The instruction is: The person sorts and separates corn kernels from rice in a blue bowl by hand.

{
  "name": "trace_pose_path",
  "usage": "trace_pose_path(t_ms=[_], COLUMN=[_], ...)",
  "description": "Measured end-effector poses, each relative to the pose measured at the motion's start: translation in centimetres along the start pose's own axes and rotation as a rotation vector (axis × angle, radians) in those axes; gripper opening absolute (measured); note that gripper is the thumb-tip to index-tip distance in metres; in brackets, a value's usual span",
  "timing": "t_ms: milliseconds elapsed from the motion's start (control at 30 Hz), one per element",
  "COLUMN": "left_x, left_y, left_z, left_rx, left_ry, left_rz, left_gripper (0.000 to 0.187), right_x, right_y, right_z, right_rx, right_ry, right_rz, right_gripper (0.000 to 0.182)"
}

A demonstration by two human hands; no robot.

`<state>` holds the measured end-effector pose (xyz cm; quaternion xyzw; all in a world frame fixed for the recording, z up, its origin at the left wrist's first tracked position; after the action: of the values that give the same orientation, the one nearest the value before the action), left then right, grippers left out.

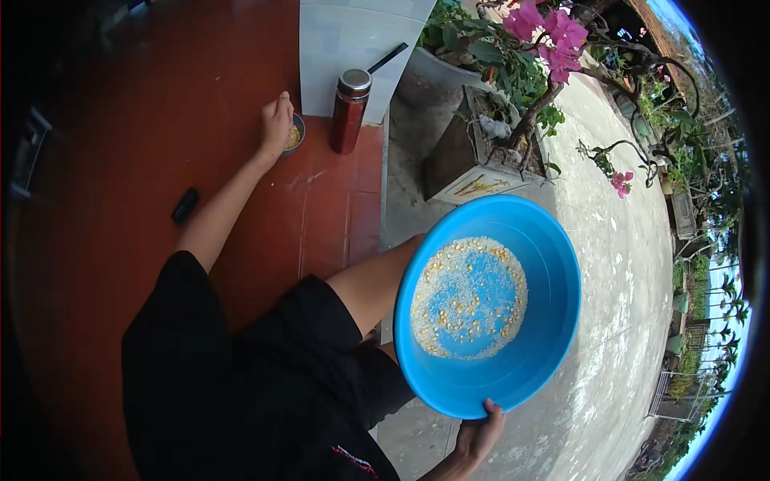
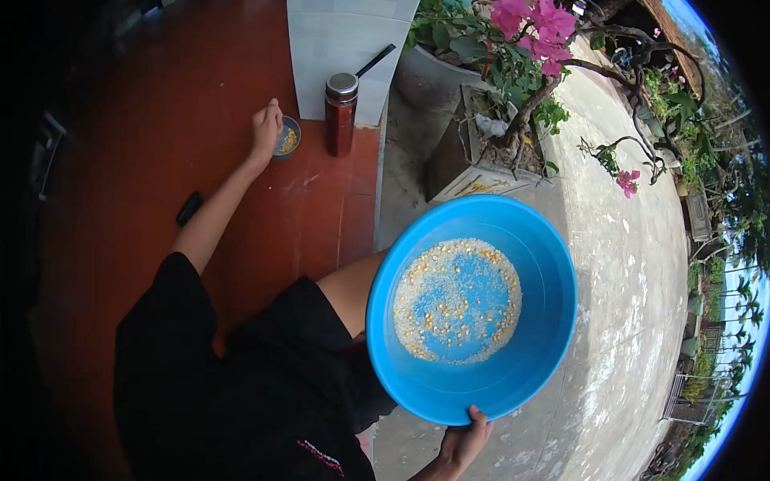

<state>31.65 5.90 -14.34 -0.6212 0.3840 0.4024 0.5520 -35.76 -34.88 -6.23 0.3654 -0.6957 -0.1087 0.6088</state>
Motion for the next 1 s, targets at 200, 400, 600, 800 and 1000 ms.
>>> trace_pose_path(t_ms=[200,400,600,800,1000], left_x=[10.8,10.5,2.2,10.7,8.8], left_y=[-3.8,-0.9,0.5,0.3,2.8], left_z=[1.2,-1.2,1.2,8.8,6.2], left_rx=[0.239,0.696,0.389,0.251,0.439], left_ry=[-0.414,-0.883,-0.962,-0.866,-0.734], left_rz=[0.048,-0.245,-0.755,0.375,0.192], left_gripper=[0.055,0.031,0.036,0.039,0.04], right_x=[-2.6,-4.6,-6.0,-6.4,-6.9], right_y=[-1.9,-2.8,-4.9,-5.8,-6.6], right_z=[-2.8,-1.4,1.0,1.4,2.7], right_rx=[0.018,-0.032,-0.037,-0.041,-0.009], right_ry=[0.071,0.084,0.11,0.066,0.121], right_rz=[-0.09,-0.165,-0.204,-0.236,-0.213], right_gripper=[0.074,0.069,0.069,0.068,0.063])
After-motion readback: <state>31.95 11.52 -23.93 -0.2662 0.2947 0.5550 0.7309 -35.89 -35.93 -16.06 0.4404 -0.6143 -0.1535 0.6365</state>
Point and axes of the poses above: each hand's wrist, its own y-axis away from the middle knuckle, its own z-axis out of the back of the hand, x = y × z, the point moved 10 cm from there along -y, towards the middle knuckle, and after that the axes turned 12 degrees about -z, right-handed, at the moved point
